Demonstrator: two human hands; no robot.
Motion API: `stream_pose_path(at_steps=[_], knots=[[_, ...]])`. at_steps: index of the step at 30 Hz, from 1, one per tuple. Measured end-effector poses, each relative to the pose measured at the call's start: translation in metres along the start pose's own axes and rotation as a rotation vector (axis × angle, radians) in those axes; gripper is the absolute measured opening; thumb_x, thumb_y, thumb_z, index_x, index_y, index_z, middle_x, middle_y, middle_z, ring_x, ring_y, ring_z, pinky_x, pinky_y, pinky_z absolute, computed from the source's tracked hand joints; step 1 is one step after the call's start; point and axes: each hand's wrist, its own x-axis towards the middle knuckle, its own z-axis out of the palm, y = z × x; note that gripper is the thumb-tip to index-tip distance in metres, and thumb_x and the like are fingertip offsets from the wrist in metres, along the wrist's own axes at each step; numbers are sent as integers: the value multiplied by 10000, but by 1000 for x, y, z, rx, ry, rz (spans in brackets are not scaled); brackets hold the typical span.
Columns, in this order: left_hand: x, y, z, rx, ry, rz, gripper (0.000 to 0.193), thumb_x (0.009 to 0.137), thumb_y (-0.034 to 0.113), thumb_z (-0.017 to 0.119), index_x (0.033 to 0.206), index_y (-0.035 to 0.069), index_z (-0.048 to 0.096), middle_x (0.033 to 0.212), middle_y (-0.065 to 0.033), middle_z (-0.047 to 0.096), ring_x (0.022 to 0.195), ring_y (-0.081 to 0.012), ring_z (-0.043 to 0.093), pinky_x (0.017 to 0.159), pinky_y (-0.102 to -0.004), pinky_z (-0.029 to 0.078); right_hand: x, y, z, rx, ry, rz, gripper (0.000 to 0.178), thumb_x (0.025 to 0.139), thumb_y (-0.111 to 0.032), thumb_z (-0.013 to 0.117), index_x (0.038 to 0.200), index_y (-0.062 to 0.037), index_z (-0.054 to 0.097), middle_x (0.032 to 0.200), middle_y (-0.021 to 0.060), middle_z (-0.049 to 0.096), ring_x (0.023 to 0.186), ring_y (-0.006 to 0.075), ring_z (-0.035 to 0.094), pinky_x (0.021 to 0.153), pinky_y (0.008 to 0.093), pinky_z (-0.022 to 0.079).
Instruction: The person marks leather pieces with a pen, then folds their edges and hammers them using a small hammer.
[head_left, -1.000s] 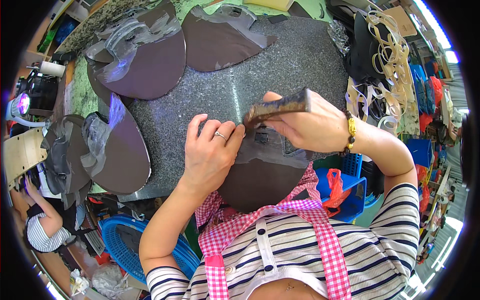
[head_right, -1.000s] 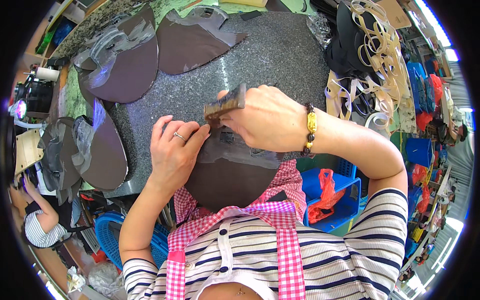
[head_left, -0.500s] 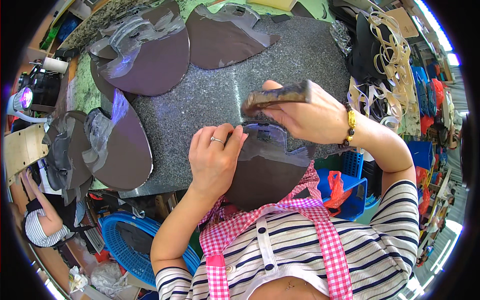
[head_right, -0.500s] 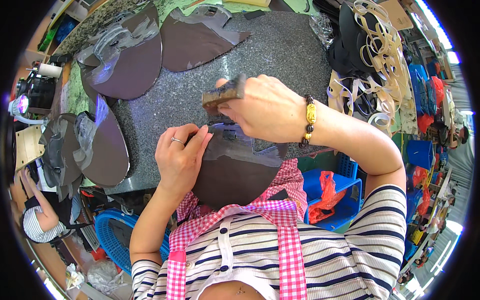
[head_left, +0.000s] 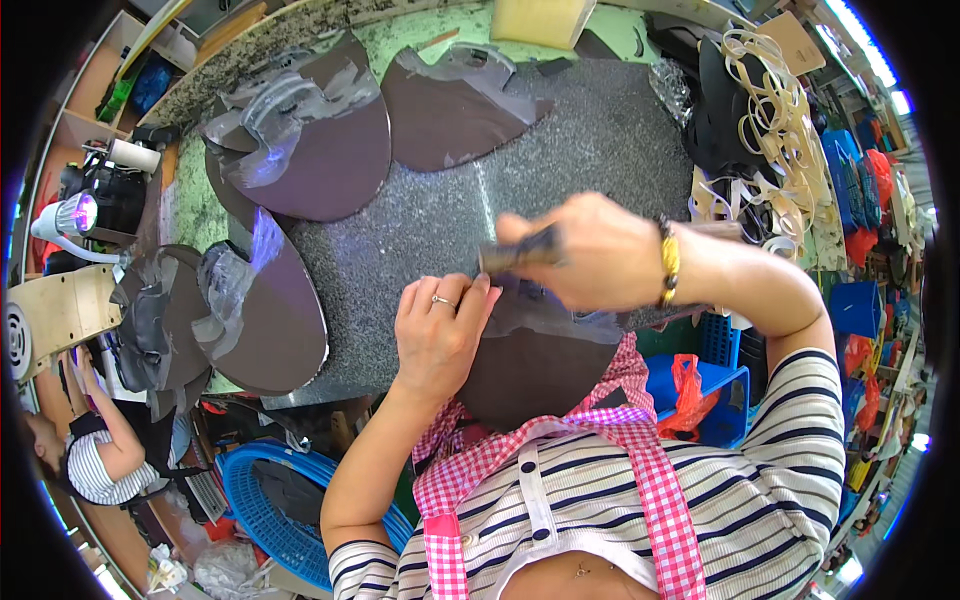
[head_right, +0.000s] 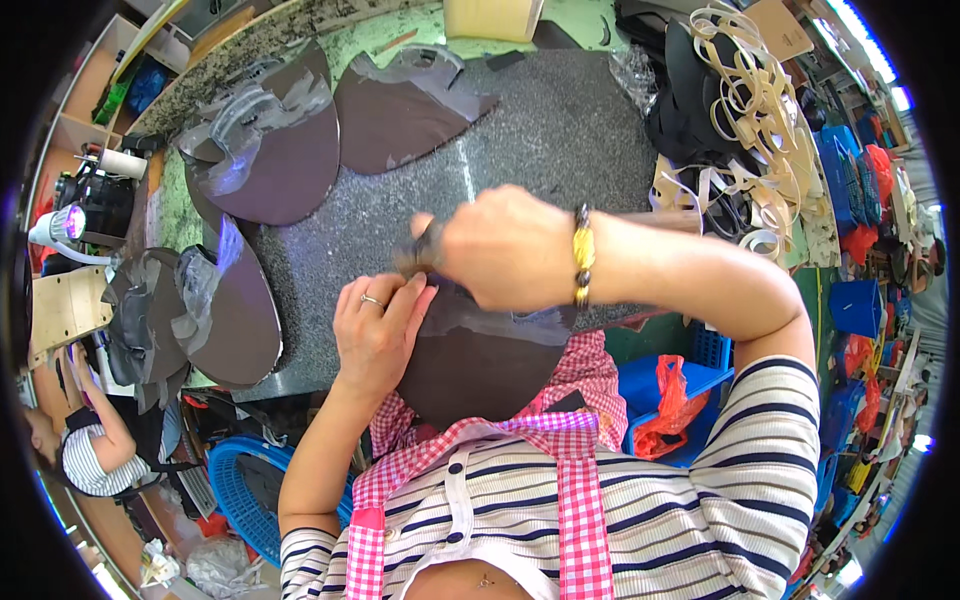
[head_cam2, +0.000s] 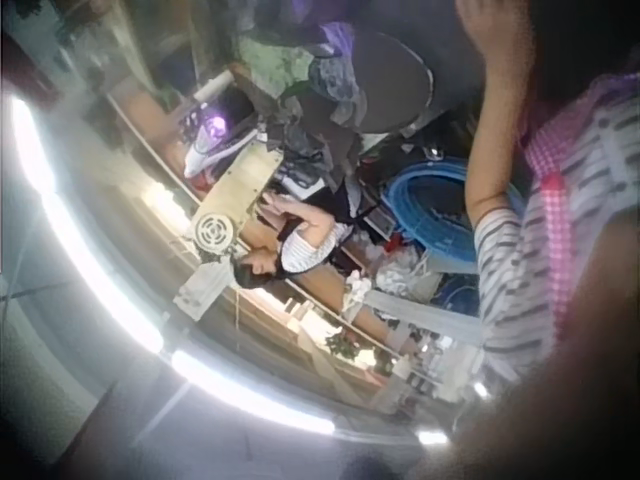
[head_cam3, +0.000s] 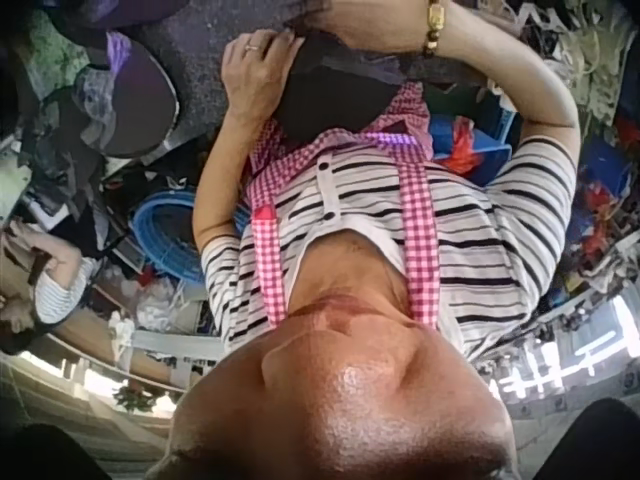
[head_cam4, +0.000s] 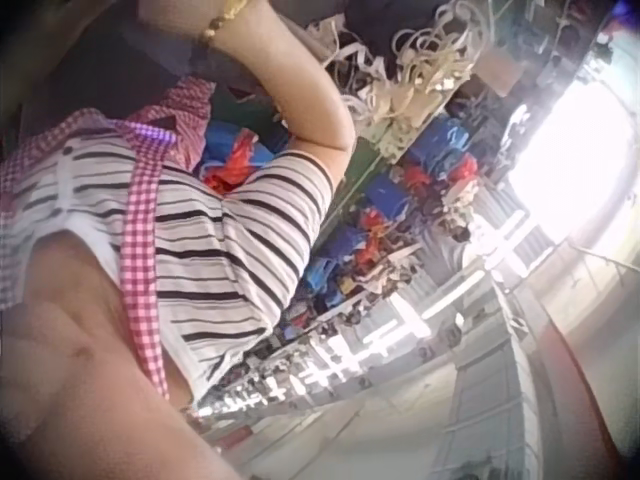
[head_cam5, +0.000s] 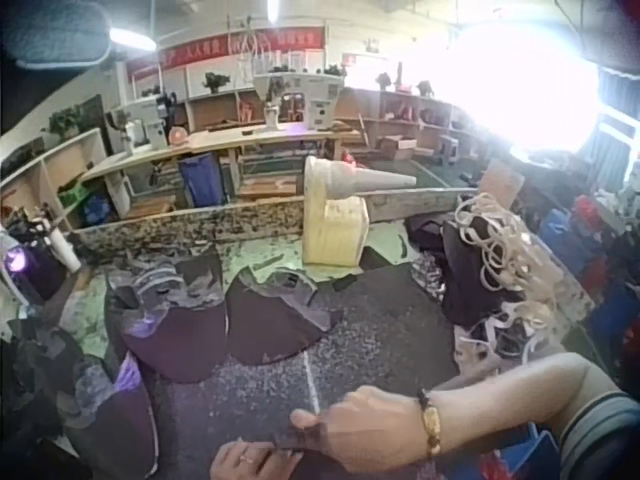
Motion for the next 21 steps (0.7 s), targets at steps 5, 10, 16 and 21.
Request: stream_pose_path(at_steps=[5,10,16,21], knots=[[5,-24,-46,170,42,44,125,754,110,781,827,85,683,662,-27,557,645,-223,550,605,-358,432,-14,10,5,101,-2,95,216,890,-160,569,1059,-28,589,825,177,645,719,376,649,648,448,516],[37,-72,-113,622,136,-101,222,756,125,756,954,50,688,931,-97,680,888,-271,625,811,-391,467,-67,31,2,635,288,518,279,924,-144,553,1163,-7,596,961,189,646,882,329,613,837,375,483],[122,-61,17,475,-439,148,128,760,67,610,887,54,604,888,-100,668,875,-244,645,791,-354,501,-72,10,-5,543,249,418,284,945,-186,566,1175,-23,594,862,173,615,785,282,614,748,364,486],[90,50,-10,181,-409,309,105,734,142,629,755,61,564,718,-101,597,719,-230,631,632,-362,508,-112,19,-13,620,460,535,286,940,-189,574,1178,-31,601,823,79,606,735,162,558,708,329,469]])
